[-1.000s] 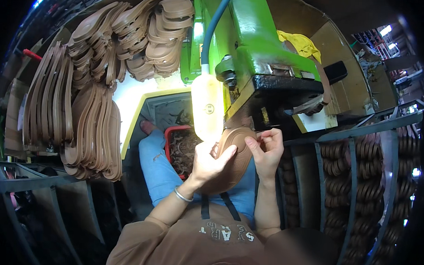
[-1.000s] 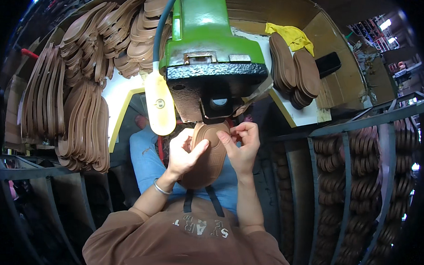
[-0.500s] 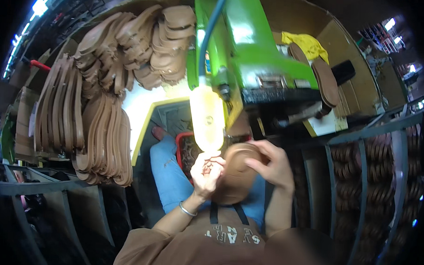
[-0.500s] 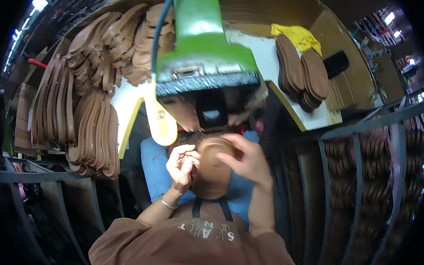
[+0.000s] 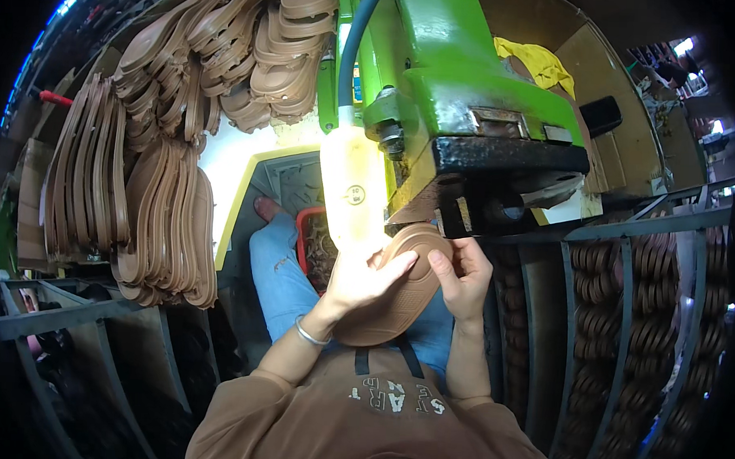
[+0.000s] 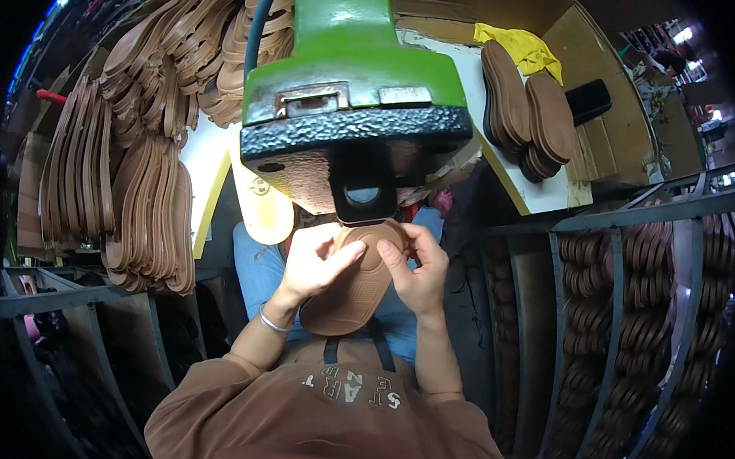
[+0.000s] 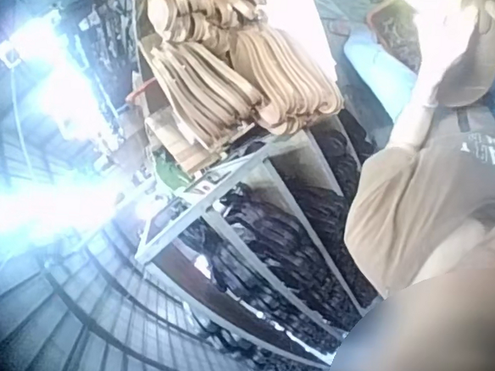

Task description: The recorder uses a specialized sole-finishing or buffing machine to process the edges and surfaces of shoe soles in a manufacturing environment.

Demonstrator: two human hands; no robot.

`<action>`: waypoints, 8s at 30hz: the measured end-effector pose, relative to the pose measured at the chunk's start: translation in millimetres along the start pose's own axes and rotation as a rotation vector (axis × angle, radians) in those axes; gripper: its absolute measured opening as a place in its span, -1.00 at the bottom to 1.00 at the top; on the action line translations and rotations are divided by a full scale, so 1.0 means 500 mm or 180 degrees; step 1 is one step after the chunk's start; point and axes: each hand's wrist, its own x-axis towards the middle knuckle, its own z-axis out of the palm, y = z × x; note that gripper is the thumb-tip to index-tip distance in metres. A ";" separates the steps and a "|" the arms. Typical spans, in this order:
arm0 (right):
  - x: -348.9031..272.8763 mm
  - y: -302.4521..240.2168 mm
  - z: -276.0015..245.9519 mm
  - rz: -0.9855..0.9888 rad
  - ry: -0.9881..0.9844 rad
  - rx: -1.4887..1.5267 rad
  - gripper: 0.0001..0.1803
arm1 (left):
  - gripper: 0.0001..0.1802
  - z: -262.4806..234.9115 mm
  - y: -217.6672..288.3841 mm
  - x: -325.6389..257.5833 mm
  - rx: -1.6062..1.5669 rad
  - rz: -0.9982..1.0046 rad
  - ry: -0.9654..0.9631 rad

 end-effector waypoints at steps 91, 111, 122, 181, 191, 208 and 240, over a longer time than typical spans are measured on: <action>-0.116 0.174 -0.016 0.2057 -0.1205 0.2465 -0.36 | -0.10 -0.200 -0.055 -0.216 -0.0990 0.0857 0.0188; -0.303 0.170 -0.090 0.1929 -0.0153 0.1959 -0.15 | -0.63 0.037 -0.002 -0.021 -0.0540 0.0037 0.0196; -0.021 0.052 -0.242 0.0446 0.1599 0.1281 -0.36 | -0.71 0.024 0.001 -0.008 -0.0450 0.0170 0.0212; 0.049 -0.006 -0.031 0.0055 0.0513 0.1585 -0.73 | -0.66 -0.129 0.102 0.026 0.2468 0.3417 0.0695; 0.057 -0.020 0.078 0.0666 -0.0267 0.1622 -0.61 | -0.58 -0.170 0.049 -0.097 0.2569 0.0744 0.0979; 0.014 0.000 0.047 0.0498 -0.0133 0.1063 -0.83 | -0.74 -0.057 0.047 -0.060 0.0983 0.0377 0.0548; -0.070 0.042 -0.217 0.0641 0.0386 0.1280 -0.67 | -0.70 -0.044 -0.009 -0.042 -0.1246 0.0145 0.0325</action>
